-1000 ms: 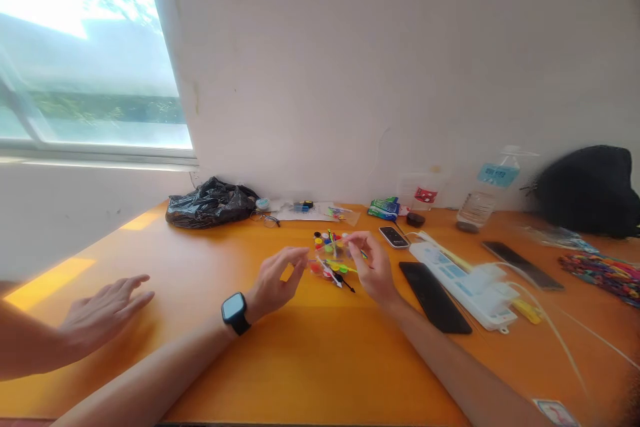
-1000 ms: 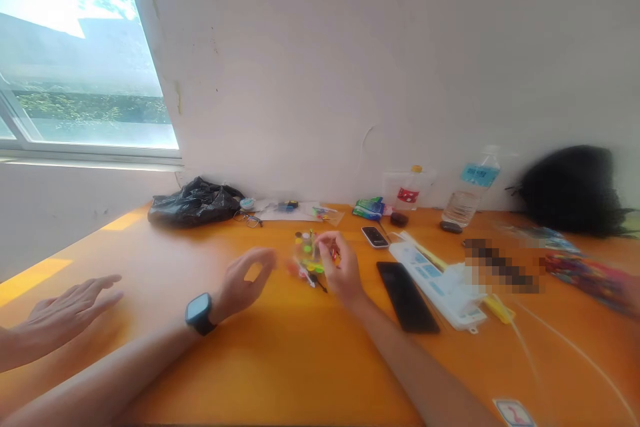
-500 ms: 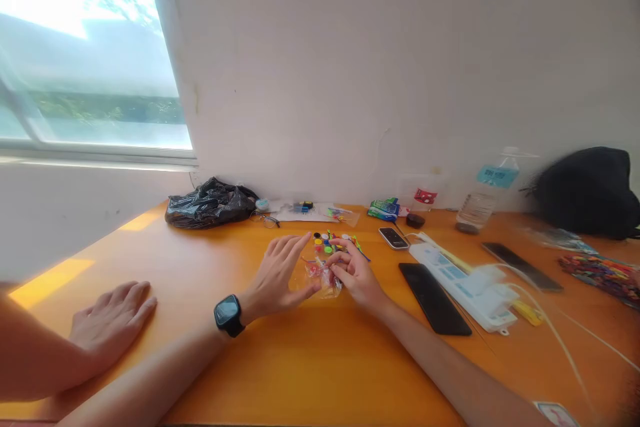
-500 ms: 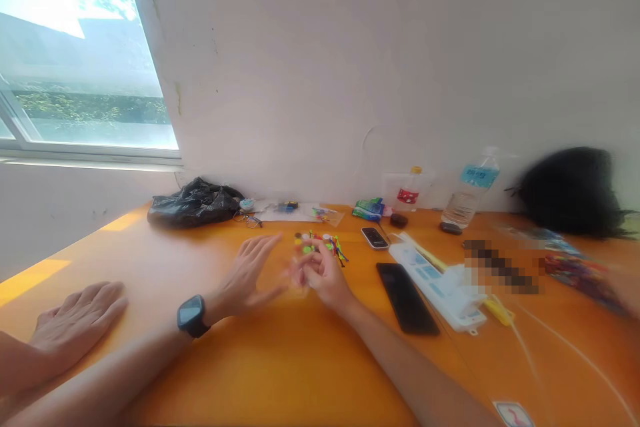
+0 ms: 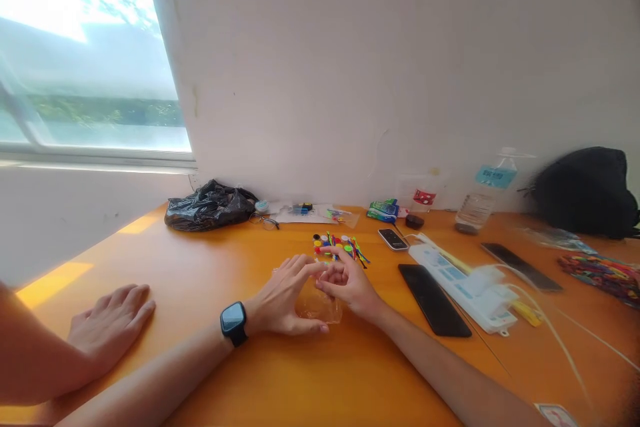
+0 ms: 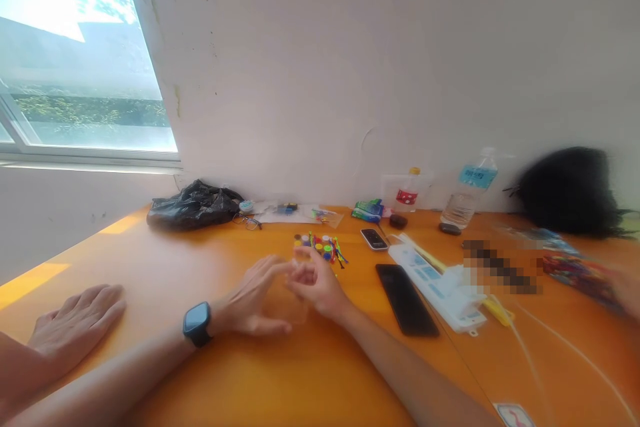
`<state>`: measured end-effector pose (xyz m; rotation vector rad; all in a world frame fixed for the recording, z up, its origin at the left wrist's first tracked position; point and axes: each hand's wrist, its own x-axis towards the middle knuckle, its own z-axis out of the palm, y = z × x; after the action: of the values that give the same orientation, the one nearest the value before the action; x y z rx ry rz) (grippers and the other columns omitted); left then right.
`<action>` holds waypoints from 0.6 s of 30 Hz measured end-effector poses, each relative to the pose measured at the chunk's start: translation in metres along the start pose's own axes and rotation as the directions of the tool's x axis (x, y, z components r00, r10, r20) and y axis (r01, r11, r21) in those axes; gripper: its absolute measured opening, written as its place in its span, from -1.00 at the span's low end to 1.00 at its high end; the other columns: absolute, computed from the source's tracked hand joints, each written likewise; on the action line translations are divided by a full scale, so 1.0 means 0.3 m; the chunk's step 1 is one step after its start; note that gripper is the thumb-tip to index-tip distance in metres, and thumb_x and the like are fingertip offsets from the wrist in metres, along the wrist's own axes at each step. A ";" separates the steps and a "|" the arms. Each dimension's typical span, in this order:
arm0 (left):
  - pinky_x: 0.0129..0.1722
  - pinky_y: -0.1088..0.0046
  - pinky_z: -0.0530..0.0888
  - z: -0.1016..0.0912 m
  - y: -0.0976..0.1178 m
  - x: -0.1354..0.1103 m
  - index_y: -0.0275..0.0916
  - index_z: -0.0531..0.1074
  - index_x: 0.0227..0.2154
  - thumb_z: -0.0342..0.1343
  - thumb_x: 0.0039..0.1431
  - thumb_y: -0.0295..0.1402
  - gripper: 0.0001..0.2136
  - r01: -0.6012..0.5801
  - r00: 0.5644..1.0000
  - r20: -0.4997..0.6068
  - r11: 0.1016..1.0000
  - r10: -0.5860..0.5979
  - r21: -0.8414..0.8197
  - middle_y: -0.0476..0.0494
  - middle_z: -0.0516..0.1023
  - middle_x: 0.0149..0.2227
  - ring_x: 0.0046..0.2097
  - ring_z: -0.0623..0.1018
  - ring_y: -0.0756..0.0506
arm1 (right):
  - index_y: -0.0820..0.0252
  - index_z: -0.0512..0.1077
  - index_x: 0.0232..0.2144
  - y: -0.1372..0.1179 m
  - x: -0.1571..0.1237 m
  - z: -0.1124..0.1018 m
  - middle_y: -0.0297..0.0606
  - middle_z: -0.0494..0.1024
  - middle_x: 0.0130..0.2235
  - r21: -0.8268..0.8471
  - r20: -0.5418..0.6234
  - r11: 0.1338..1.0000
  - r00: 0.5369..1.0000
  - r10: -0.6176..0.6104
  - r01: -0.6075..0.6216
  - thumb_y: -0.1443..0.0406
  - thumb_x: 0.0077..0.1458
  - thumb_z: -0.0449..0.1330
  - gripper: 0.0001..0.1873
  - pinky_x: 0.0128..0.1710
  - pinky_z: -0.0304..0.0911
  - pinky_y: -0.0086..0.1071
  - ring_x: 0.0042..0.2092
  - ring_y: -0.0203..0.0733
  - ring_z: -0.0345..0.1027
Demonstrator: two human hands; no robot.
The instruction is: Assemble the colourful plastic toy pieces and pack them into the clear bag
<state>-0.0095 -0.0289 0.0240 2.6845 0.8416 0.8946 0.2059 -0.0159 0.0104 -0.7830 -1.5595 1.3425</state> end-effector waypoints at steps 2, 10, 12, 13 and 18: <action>0.07 0.11 0.37 -0.014 0.010 0.006 -0.02 0.23 0.26 0.28 0.03 0.18 -0.22 -0.034 0.999 0.008 0.999 0.034 -0.009 -0.28 0.35 0.14 0.07 0.42 -0.32 | 0.06 0.22 0.15 0.004 0.001 -0.008 -0.43 0.49 -0.36 0.052 0.022 0.998 1.000 0.019 -0.021 0.16 -0.03 0.49 -0.22 -0.42 0.33 -0.44 -0.43 -0.32 0.39; 0.18 0.06 0.32 -0.045 0.024 0.012 0.00 0.19 0.30 0.32 -0.02 0.16 -0.15 -0.100 0.992 0.081 0.995 0.100 -0.003 -0.29 0.27 0.29 0.18 0.38 -0.38 | 0.00 0.20 0.21 0.025 0.000 0.002 -0.29 0.56 -0.17 0.174 0.080 0.982 0.995 0.066 -0.079 0.24 -0.12 0.54 -0.10 -0.20 0.43 -0.32 -0.23 -0.22 0.50; 0.19 0.03 0.32 -0.034 0.020 0.011 0.01 0.14 0.33 0.36 -0.06 0.12 -0.09 -0.084 0.993 0.086 0.996 0.082 0.011 -0.30 0.24 0.31 0.20 0.37 -0.40 | 0.02 0.25 0.17 0.021 0.004 0.000 -0.30 0.55 -0.19 0.185 0.027 0.981 0.998 0.050 -0.055 0.22 -0.08 0.52 -0.18 -0.24 0.42 -0.34 -0.26 -0.23 0.50; 0.19 0.03 0.32 -0.029 0.017 0.010 0.01 0.14 0.33 0.36 -0.03 0.06 -0.11 -0.074 0.995 0.072 0.997 0.073 0.014 -0.30 0.24 0.31 0.21 0.37 -0.39 | 0.02 0.26 0.16 0.017 0.007 -0.005 -0.32 0.54 -0.22 0.184 0.012 0.982 0.999 0.044 -0.045 0.23 -0.08 0.52 -0.20 -0.25 0.41 -0.35 -0.27 -0.23 0.50; 0.06 0.22 0.42 -0.036 -0.014 0.006 -0.10 0.34 0.08 0.30 0.12 -0.12 -0.50 -0.029 1.000 0.009 0.997 0.030 -0.078 -0.27 0.41 0.10 0.05 0.47 -0.25 | 0.03 0.30 0.13 0.010 0.029 -0.054 -0.36 0.51 -0.28 0.118 0.001 0.992 0.999 0.035 -0.035 0.20 -0.04 0.50 -0.27 -0.27 0.42 -0.35 -0.31 -0.25 0.49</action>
<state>-0.0166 -0.0245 0.0321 2.6386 0.7510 0.9001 0.2171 -0.0010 0.0095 -0.7408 -1.4576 1.4458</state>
